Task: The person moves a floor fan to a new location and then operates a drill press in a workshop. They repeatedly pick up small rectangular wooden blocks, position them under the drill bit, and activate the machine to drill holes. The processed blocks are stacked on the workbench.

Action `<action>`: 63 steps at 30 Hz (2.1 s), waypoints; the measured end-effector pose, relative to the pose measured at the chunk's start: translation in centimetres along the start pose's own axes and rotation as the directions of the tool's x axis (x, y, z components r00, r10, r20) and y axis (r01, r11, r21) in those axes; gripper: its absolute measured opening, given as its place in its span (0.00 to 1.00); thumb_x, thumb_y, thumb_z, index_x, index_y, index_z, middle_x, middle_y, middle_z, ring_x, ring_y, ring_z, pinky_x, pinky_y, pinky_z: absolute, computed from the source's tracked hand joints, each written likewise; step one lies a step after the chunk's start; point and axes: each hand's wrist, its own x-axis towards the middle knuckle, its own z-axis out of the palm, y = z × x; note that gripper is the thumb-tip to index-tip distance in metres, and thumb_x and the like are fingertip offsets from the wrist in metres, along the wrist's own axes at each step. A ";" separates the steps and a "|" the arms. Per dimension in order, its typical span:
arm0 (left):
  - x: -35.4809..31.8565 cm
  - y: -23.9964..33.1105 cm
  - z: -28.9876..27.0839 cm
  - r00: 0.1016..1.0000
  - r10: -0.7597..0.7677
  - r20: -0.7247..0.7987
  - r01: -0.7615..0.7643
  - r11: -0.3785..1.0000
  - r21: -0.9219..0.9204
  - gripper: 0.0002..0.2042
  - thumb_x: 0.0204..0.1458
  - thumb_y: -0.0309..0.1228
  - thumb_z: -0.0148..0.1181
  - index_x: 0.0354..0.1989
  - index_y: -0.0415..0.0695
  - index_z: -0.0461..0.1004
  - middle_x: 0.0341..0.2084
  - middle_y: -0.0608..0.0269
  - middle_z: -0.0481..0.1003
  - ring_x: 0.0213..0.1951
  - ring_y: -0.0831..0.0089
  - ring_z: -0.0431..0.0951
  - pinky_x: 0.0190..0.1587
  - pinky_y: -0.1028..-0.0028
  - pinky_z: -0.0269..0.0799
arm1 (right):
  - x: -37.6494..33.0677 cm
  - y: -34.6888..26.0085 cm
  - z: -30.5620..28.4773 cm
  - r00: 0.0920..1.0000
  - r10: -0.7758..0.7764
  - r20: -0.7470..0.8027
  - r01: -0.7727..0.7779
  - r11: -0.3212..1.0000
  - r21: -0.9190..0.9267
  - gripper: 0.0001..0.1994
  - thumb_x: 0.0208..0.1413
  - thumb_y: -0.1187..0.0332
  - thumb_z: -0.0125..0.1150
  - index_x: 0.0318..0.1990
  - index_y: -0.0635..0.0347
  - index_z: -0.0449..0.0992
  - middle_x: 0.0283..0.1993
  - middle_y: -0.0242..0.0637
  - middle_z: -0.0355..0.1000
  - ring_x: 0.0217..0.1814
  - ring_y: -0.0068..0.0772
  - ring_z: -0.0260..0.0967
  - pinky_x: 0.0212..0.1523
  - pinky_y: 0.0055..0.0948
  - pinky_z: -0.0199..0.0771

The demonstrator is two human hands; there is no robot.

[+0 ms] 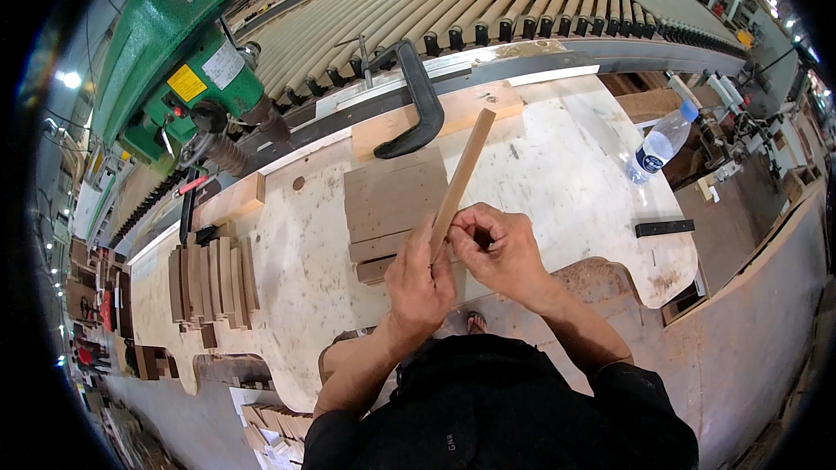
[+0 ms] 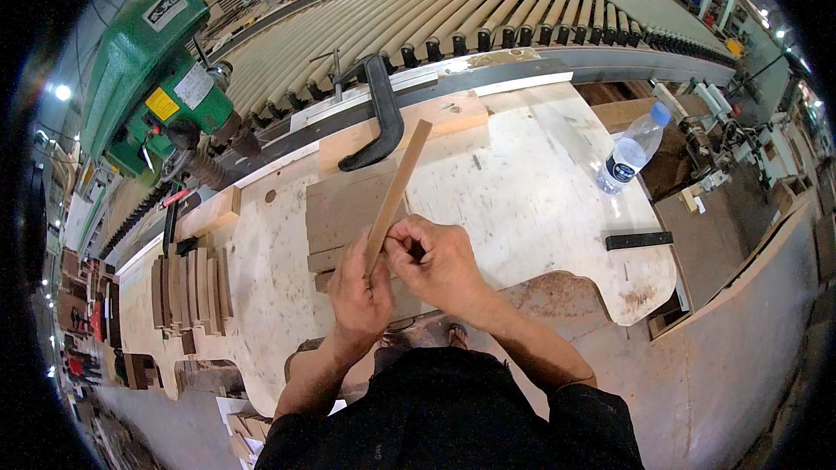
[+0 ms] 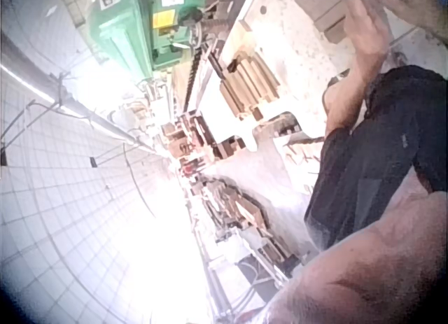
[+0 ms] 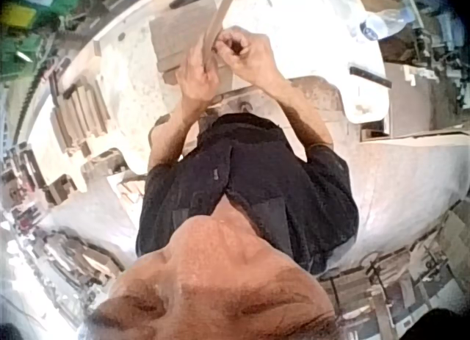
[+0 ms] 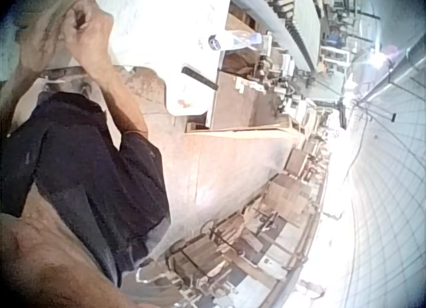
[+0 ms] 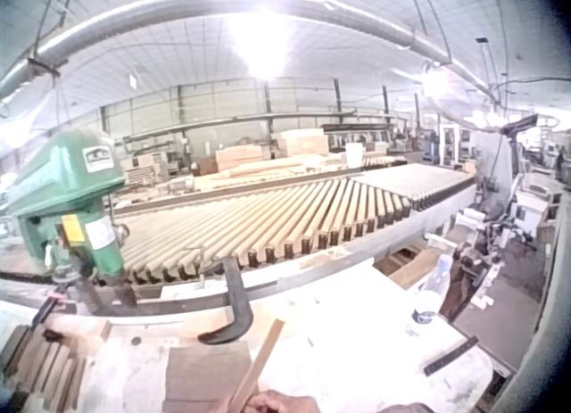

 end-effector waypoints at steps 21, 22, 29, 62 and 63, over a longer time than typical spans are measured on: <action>-0.6 1.4 -3.1 0.874 -0.408 0.264 0.486 0.731 -0.480 0.16 0.60 0.23 0.48 0.56 0.31 0.67 0.41 0.52 0.78 0.41 0.65 0.81 0.49 0.67 0.75 | 3.0 -0.3 -3.6 0.976 0.136 -0.169 -0.116 0.986 0.122 0.06 0.60 0.72 0.60 0.36 0.67 0.75 0.24 0.28 0.71 0.22 0.11 0.63 0.20 0.15 0.63; -0.5 1.5 -3.2 0.875 -0.403 0.268 0.484 0.734 -0.476 0.16 0.60 0.23 0.48 0.56 0.31 0.67 0.41 0.52 0.78 0.41 0.65 0.81 0.49 0.67 0.75 | 3.1 -0.3 -3.6 0.975 0.136 -0.176 -0.115 0.986 0.124 0.06 0.60 0.72 0.60 0.36 0.67 0.75 0.24 0.28 0.71 0.22 0.11 0.63 0.20 0.15 0.63; -0.8 1.3 -3.2 0.871 -0.390 0.299 0.491 0.706 -0.511 0.16 0.61 0.24 0.49 0.56 0.31 0.68 0.41 0.53 0.78 0.40 0.65 0.81 0.47 0.65 0.77 | 2.9 -0.1 -4.1 0.961 0.183 -0.208 -0.159 0.979 0.125 0.05 0.56 0.75 0.61 0.34 0.69 0.77 0.25 0.29 0.73 0.26 0.13 0.64 0.26 0.18 0.67; -1.9 0.8 -2.7 0.983 -0.030 0.181 0.041 0.997 -0.060 0.24 0.49 0.15 0.55 0.58 0.32 0.65 0.39 0.45 0.77 0.41 0.48 0.78 0.43 0.60 0.76 | 1.9 0.3 -3.7 0.967 0.180 -0.181 -0.193 0.980 -0.054 0.05 0.56 0.76 0.59 0.37 0.69 0.76 0.25 0.40 0.74 0.23 0.22 0.69 0.27 0.25 0.71; -2.0 0.9 -2.7 0.983 -0.028 0.179 0.037 0.998 -0.049 0.25 0.49 0.15 0.55 0.59 0.32 0.65 0.39 0.45 0.77 0.41 0.48 0.78 0.43 0.60 0.76 | 1.8 0.4 -3.7 0.970 0.175 -0.169 -0.187 0.981 -0.056 0.05 0.56 0.76 0.59 0.37 0.69 0.76 0.25 0.40 0.75 0.23 0.23 0.69 0.27 0.25 0.71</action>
